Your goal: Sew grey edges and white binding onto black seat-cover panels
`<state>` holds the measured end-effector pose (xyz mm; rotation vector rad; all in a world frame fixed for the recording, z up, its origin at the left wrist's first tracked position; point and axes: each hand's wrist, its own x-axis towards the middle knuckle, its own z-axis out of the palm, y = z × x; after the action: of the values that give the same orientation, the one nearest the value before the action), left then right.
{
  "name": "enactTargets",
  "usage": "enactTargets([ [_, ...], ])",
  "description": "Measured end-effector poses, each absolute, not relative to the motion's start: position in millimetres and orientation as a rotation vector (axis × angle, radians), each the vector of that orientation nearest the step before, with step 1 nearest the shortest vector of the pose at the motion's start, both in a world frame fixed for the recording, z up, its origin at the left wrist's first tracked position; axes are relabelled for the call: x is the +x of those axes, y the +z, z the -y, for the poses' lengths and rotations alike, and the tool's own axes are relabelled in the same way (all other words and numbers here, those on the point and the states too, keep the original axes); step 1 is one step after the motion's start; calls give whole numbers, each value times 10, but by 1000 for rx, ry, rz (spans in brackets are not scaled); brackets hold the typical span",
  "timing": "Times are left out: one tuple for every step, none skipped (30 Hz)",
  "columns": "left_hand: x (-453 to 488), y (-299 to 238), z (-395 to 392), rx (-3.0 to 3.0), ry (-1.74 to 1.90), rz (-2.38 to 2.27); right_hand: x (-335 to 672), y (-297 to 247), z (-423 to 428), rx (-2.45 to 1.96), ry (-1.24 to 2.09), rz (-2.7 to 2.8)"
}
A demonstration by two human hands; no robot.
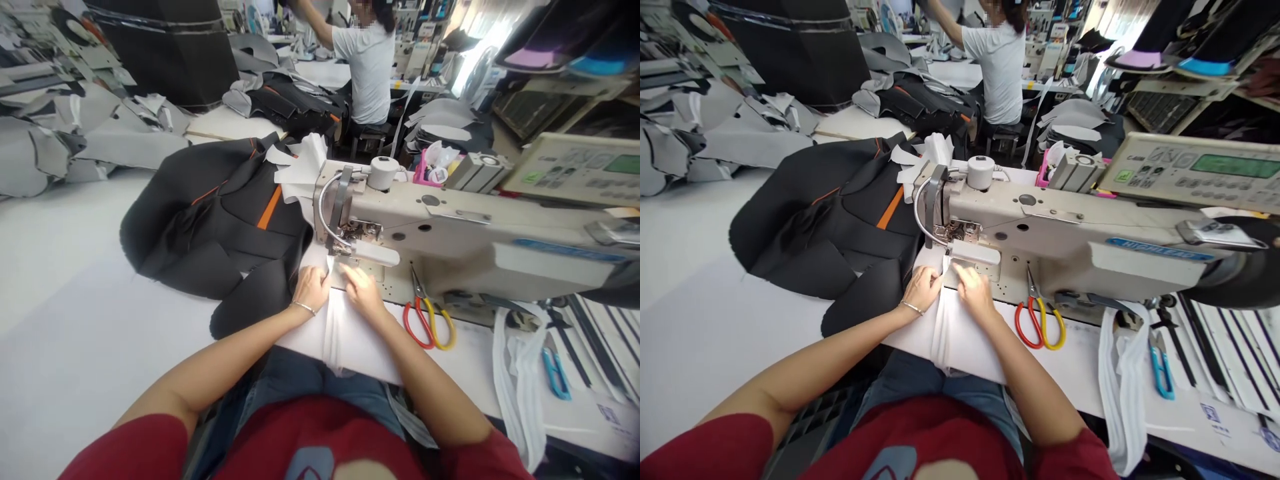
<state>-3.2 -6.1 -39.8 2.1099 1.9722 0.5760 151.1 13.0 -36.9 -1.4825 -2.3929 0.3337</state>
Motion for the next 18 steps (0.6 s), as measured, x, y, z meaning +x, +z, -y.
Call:
enactTargets([
  [-44, -406, 67, 2092, 612, -1960, 1652, -298, -33, -1595, 254, 2369],
  [-47, -409, 70, 2087, 618, -1945, 1804, -226, 75, -1737, 155, 2347],
  [-43, -408, 67, 2088, 604, -1925, 1958, -160, 190, -1889, 47, 2333],
  [-34, -404, 58, 2080, 586, -1905, 2106, -107, 304, -2035, -61, 2322],
  [-26, -394, 41, 2038, 584, -1887, 2243, -74, 413, -2173, -155, 2292],
  [-24, -379, 20, 1934, 610, -1859, 2363, -63, 509, -2279, -216, 2268],
  [-34, -359, -5, 1787, 656, -1821, 2465, -74, 588, -2343, -244, 2264],
  [-58, -334, -31, 1635, 698, -1780, 2547, -103, 647, -2359, -248, 2275],
  [-98, -306, -52, 1476, 730, -1727, 2613, -143, 685, -2333, -235, 2298],
  [-154, -277, -66, 1314, 743, -1652, 2664, -186, 702, -2286, -211, 2314],
  [-222, -249, -70, 1159, 745, -1564, 2703, -223, 703, -2240, -174, 2306],
  [-296, -222, -64, 1017, 741, -1469, 2731, -249, 692, -2209, -114, 2270],
  [-369, -200, -48, 885, 737, -1376, 2748, -259, 674, -2198, -18, 2207],
  [-435, -182, -24, 759, 734, -1284, 2751, -254, 657, -2204, 120, 2123],
  [-489, -169, 4, 670, 730, -1214, 2740, -234, 643, -2199, 304, 2028],
  [-528, -161, 32, 635, 721, -1179, 2711, -205, 636, -2156, 528, 1926],
  [-551, -155, 57, 627, 708, -1167, 2663, -170, 637, -2067, 774, 1817],
  [-561, -152, 77, 633, 688, -1164, 2598, -133, 643, -1938, 1028, 1707],
])
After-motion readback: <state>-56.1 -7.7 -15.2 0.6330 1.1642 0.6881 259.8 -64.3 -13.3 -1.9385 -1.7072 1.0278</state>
